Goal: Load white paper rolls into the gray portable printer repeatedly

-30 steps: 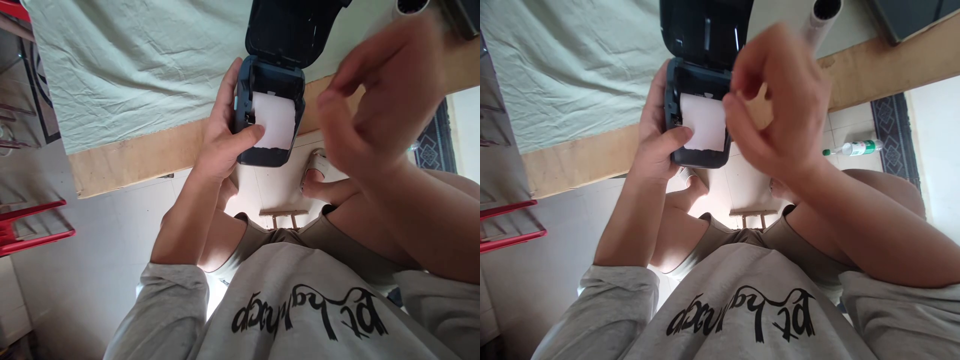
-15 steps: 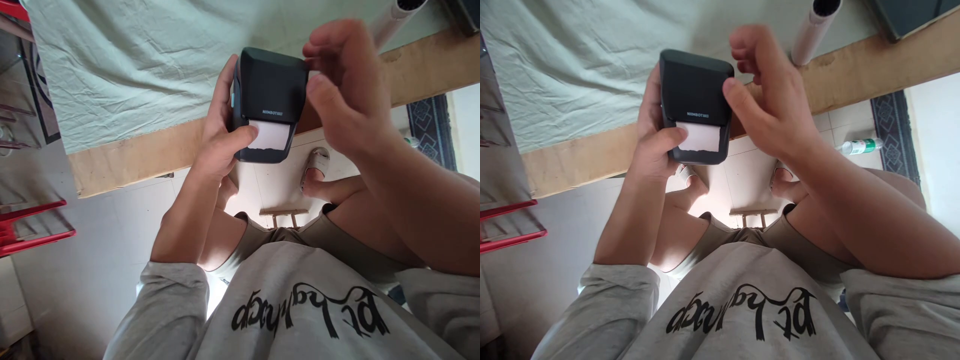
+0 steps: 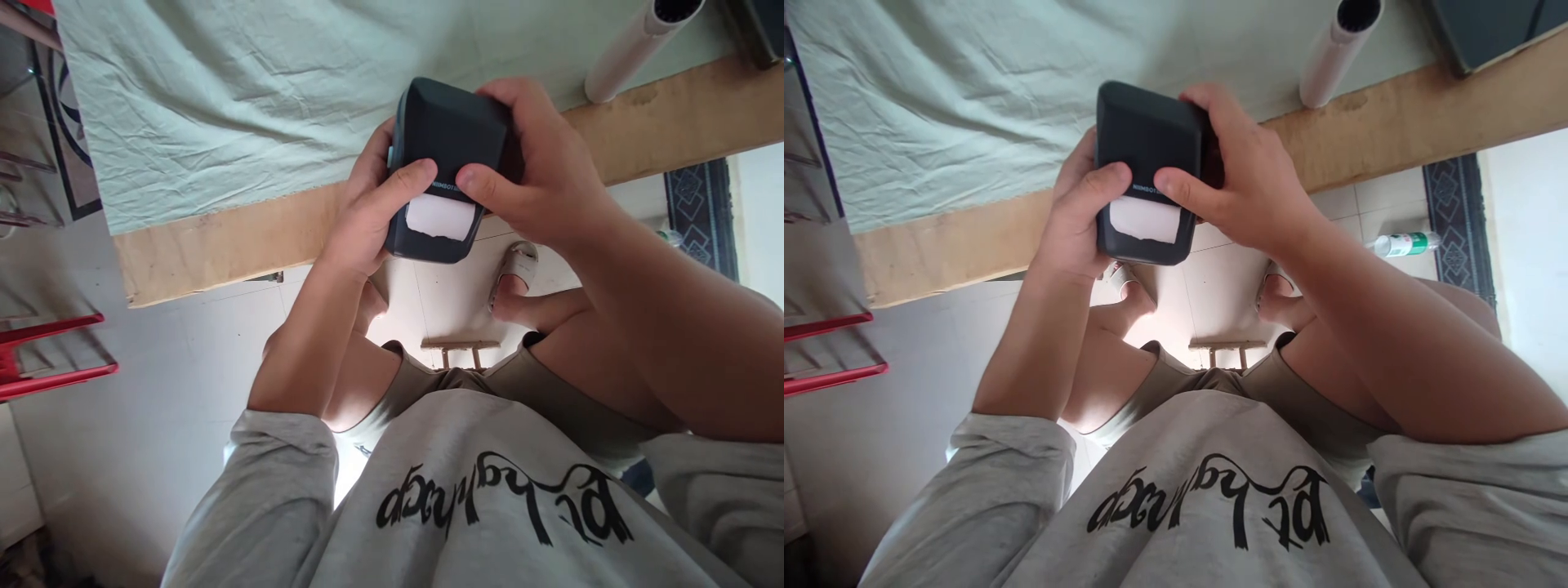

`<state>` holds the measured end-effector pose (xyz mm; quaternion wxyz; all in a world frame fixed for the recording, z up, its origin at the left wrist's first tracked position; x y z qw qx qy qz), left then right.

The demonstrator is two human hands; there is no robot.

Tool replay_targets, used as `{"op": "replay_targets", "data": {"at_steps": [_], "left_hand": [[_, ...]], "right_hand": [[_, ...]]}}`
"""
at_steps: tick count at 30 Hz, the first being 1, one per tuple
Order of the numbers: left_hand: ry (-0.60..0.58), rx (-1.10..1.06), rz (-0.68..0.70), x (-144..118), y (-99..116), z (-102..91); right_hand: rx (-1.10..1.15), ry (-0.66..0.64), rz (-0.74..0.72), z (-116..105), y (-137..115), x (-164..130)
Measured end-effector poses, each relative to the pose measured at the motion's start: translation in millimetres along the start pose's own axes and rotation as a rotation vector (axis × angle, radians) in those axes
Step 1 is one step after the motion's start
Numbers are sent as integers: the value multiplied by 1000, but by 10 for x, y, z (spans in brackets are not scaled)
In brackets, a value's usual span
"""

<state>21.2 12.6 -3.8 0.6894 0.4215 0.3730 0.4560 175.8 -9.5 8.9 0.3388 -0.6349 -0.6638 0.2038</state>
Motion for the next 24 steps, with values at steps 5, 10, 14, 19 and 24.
{"op": "replay_targets", "data": {"at_steps": [5, 10, 14, 19, 24], "left_hand": [[-26, 14, 39, 0, -18, 26], [10, -42, 75, 42, -48, 52], [-207, -82, 170, 159, -99, 9], [-164, -33, 120, 153, -106, -47], [-155, 9, 147, 111, -59, -24]], "right_hand": [[3, -13, 40, -1, 7, 23], [85, -7, -12, 14, 22, 57], [163, -18, -33, 12, -30, 67], [105, -42, -66, -88, -186, 96], [-30, -130, -230, -196, -277, 94]]}}
Point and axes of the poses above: each hand's wrist, its own x-axis towards the middle knuckle, its own z-axis out of the palm, y = z × x, the point moved 4 cm from there along x, towards the middle knuckle, and after that the axes turned 11 degrees about y, right-handed, at the moved point
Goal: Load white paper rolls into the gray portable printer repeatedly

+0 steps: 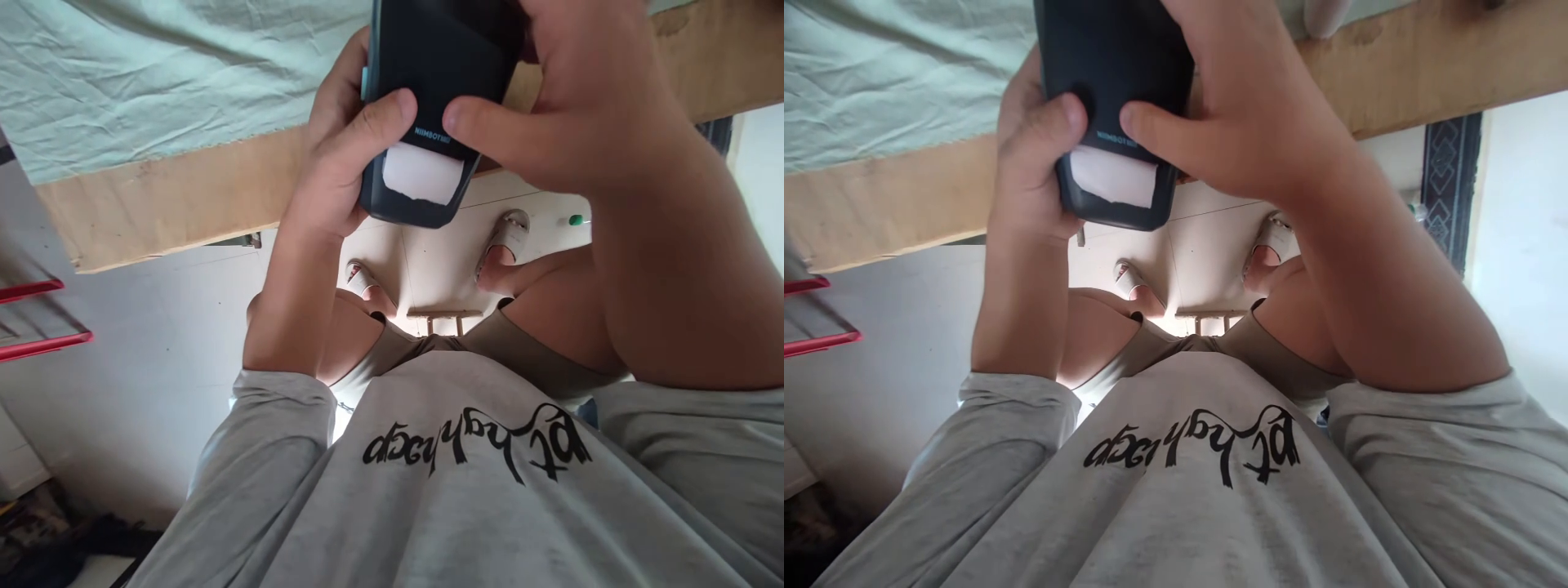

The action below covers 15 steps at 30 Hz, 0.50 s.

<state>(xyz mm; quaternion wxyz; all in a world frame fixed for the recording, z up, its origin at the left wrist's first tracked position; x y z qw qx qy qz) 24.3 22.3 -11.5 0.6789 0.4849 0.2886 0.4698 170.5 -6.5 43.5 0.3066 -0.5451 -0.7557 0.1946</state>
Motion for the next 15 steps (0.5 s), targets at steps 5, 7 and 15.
{"op": "replay_targets", "data": {"at_steps": [5, 7, 15], "left_hand": [[-45, -61, -43, 36, -37, -25], [37, -77, -41, 22, -9, -44], [128, -101, -153, -22, 61, -42]], "right_hand": [[-22, -1, -105, 23, 46, 4], [-71, -16, -101, 63, 71, 4], [-120, 53, -114, 60, -140, 15]]}}
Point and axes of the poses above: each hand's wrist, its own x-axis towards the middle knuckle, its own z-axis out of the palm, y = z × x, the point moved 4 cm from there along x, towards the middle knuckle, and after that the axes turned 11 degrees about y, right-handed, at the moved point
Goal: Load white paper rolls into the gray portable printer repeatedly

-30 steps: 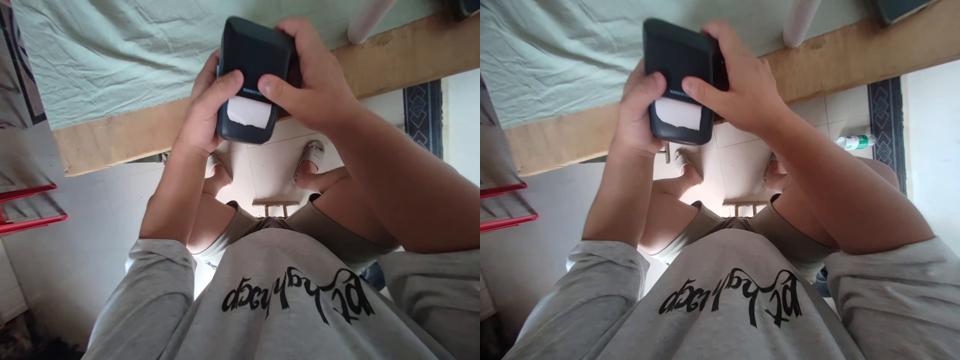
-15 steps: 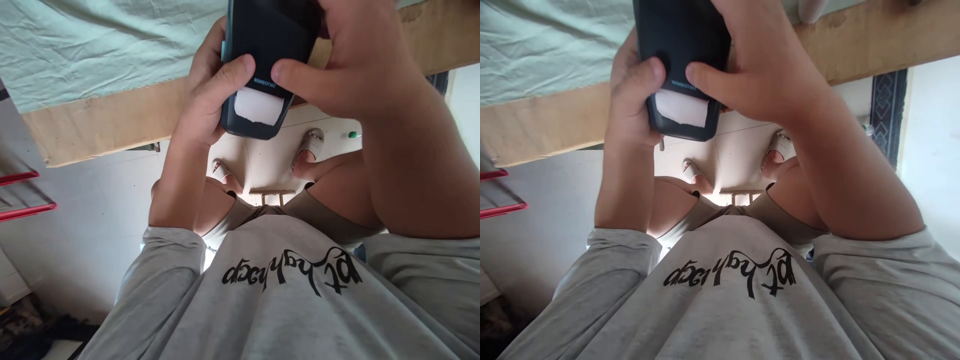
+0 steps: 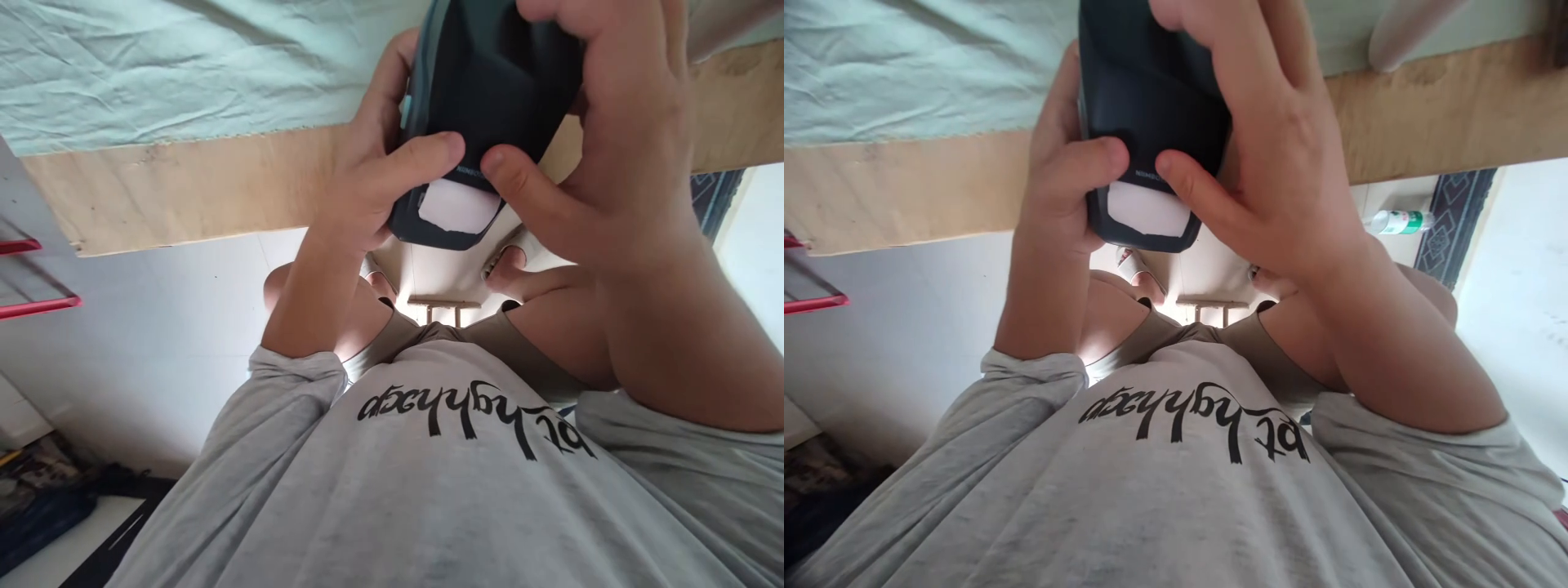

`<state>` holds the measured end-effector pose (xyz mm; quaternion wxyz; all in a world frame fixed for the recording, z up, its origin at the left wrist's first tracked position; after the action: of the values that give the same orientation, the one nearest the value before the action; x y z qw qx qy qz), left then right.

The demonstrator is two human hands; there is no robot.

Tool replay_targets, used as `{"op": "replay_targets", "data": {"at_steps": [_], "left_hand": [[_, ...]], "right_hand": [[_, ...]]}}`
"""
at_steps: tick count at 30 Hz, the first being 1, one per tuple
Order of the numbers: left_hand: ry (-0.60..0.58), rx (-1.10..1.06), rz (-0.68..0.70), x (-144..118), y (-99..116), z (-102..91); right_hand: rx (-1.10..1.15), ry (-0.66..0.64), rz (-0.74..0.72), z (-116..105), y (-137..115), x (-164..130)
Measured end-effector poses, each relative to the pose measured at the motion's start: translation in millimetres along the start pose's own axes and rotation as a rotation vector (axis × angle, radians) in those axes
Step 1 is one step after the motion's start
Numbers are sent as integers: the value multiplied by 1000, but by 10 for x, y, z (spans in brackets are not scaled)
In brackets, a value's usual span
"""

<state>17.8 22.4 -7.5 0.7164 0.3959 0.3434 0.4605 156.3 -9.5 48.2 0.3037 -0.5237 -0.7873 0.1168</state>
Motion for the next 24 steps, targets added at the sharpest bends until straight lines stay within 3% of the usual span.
{"op": "replay_targets", "data": {"at_steps": [2, 6, 10, 14, 24], "left_hand": [[-35, -46, 55, 11, -4, -6], [71, -119, -101, -80, -46, -36], [103, -120, -139, -185, -17, -25], [126, -85, -132, -68, -73, -73], [-27, -176, 16, 139, -96, -100]], "right_hand": [[-4, 14, -7, 12, -29, 20], [18, 72, -32, 42, -17, 25], [28, 60, -57, 43, 9, 21], [77, -4, -72, 33, 51, 34], [138, -47, -57, 6, 138, 29]]}}
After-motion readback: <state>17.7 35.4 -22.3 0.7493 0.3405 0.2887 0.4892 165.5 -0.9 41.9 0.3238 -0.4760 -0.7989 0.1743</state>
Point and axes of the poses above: each hand's wrist, its own x-axis towards the middle knuckle, its own z-axis out of the palm, y = z × x, the point moved 4 cm from there along x, towards the middle knuckle, and after that the axes turned 11 degrees about y, right-handed, at the moved point
